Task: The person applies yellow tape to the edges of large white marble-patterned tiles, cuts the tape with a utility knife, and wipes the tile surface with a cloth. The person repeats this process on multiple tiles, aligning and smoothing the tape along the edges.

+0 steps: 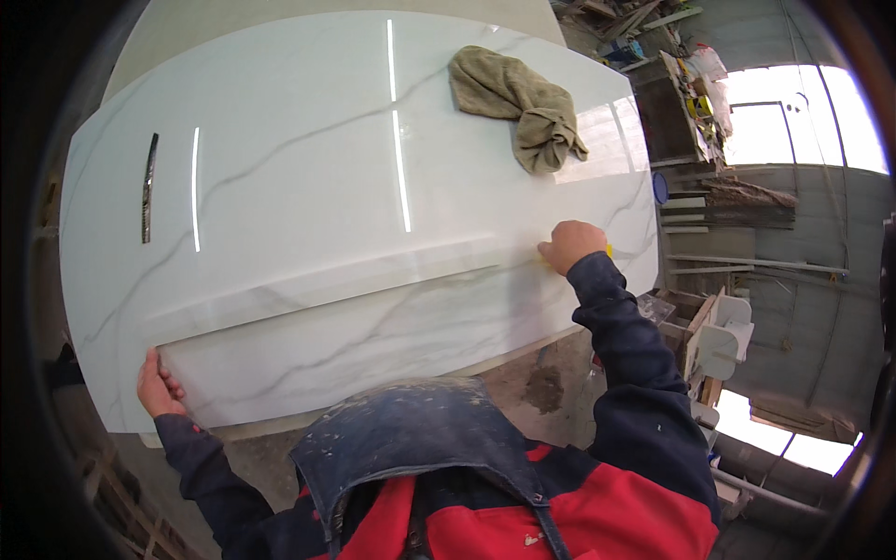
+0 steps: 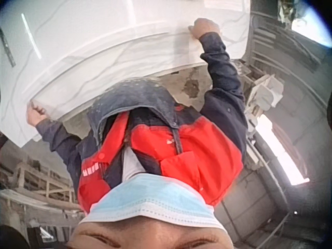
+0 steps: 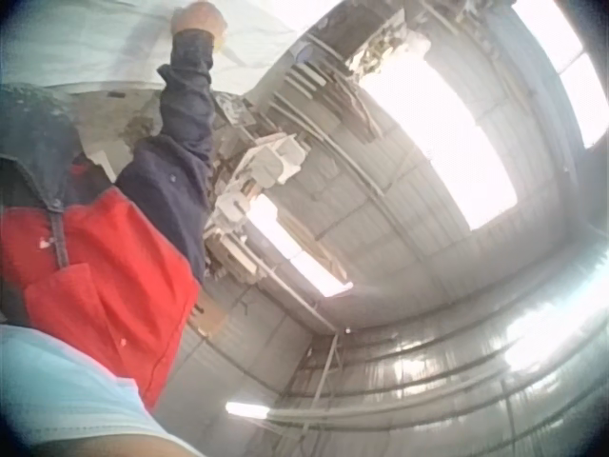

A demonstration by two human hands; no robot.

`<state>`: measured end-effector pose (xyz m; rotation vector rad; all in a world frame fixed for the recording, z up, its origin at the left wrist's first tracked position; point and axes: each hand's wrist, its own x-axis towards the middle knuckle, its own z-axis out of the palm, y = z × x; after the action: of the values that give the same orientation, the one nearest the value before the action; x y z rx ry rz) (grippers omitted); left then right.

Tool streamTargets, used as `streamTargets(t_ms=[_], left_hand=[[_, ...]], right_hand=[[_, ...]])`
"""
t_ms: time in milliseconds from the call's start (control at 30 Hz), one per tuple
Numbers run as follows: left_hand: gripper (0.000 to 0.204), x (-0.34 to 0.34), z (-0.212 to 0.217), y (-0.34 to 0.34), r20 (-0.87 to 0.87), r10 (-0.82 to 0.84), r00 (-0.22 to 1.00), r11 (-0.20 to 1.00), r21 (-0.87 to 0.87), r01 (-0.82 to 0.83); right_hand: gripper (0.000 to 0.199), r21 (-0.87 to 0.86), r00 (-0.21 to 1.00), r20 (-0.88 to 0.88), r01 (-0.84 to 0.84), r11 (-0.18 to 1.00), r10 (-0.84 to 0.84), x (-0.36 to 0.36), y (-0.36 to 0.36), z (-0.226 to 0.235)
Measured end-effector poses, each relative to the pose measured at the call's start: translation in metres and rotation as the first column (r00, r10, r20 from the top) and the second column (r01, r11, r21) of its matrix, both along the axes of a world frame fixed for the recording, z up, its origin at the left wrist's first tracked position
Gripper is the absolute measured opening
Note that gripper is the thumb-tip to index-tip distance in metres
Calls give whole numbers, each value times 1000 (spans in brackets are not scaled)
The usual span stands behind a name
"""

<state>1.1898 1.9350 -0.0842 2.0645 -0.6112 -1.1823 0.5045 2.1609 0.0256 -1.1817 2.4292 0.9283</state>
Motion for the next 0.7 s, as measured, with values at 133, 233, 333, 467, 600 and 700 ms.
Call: streamTargets(t_ms=[133,233,333,467,600,700], left_hand=[[26,0,3,7,20,25,999,999,29,-25],[32,-20,12,5,38,-7,999,1000,10,6],[37,-37,35,3,161,-55,985,998,16,53],[36,-44,48,8,257,-79,963,997,18,77],[41,-42,43,10,381,-162,910,986,27,164],[47,-36,34,9,595,-255,762,956,37,291]], right_hand=[[48,-60,999,-10,-45,997,44,-14,9,-16],[53,-91,994,-10,-111,990,111,-26,25,-22],[53,-103,997,-6,-75,992,75,-14,18,-14],[53,-62,996,-20,-84,995,83,-10,5,-8],[53,-78,997,-22,-78,994,77,-14,7,-7],[54,-73,996,-24,-85,994,83,-15,7,-7]])
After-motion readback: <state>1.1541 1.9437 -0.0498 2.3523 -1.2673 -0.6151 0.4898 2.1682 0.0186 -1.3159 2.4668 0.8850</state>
